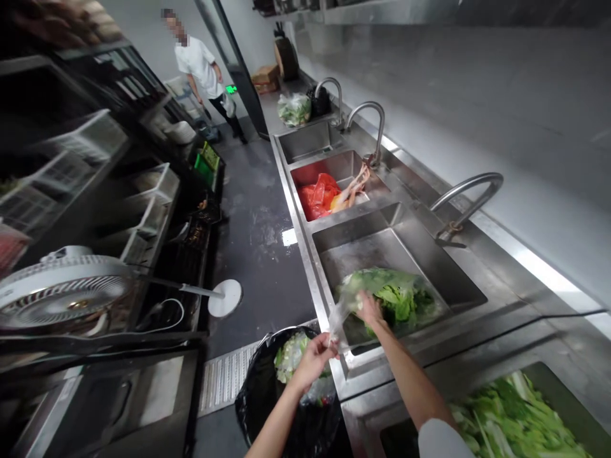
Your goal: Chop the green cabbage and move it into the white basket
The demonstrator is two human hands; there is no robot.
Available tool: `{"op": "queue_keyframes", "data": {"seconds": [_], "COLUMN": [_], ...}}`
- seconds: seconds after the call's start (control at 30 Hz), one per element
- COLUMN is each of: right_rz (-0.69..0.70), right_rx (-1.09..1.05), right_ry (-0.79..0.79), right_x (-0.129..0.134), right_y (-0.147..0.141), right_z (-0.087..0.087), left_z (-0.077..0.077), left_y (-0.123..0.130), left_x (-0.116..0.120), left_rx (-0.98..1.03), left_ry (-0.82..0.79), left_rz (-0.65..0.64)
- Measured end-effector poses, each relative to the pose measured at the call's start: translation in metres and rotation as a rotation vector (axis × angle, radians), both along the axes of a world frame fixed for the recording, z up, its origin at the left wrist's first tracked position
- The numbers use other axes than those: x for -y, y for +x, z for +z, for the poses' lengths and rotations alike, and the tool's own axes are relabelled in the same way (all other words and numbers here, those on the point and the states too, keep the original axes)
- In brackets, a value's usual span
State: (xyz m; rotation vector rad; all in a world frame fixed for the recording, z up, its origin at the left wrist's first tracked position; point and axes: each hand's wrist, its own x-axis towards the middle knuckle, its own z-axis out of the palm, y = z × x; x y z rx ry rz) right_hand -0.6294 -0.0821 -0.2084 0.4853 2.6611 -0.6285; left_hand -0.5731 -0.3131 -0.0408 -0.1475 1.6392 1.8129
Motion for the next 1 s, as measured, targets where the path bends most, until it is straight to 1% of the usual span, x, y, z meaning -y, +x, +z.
{"op": "queue_keyframes", "data": {"seconds": [0.03,0.1,0.2,0.3,0.4,0.5,0.6,0.67,0.77,0.87,0.93,1.0], "right_rz": [-0.027,-0.128,-0.365,-0.591,-0.713,-0.782,-0.859,-0.878,-0.860,-0.826,-0.799,-0.774], "right_rx": [-0.050,-0.177,-0.345,-0.445,-0.530,-0.570,-0.569,-0.575,-0.604,-0.656,-0.705,-0.768], "right_ry": [-0.016,-0.091,-0.250,-0.390,-0.473,-0.547,-0.704,-0.771,-0.747,-0.698,-0.655,-0.597], "right_x": [-0.009,-0.028,-0.046,-0.054,-0.059,-0.064,-0.068,-0.071,-0.075,-0.079,-0.082,-0.084], "right_y": [0.007,0.024,0.044,0.046,0.038,0.033,0.035,0.038,0.046,0.062,0.076,0.092], "right_z": [0.004,0.009,0.014,0.022,0.036,0.051,0.064,0.073,0.089,0.113,0.133,0.155], "left_z": [0.001,0.002,0.003,0.002,-0.003,-0.009,-0.012,-0.012,-0.009,-0.003,0.003,0.014], "left_y": [0.002,0.004,0.007,0.009,0.011,0.011,0.008,0.006,0.001,-0.005,-0.008,-0.006], "left_x": [0.000,-0.001,-0.003,-0.003,-0.003,-0.005,-0.007,-0.007,-0.008,-0.009,-0.011,-0.013], "left_rx": [0.004,0.016,0.002,-0.038,-0.061,-0.079,-0.102,-0.120,-0.153,-0.159,-0.183,-0.294], "left_ry": [0.007,0.027,0.047,0.021,-0.018,0.002,0.031,0.013,-0.039,-0.069,-0.122,-0.215], "left_rz": [0.008,0.021,0.012,-0.011,-0.017,-0.016,-0.010,-0.001,-0.010,-0.021,0.050,0.200]}}
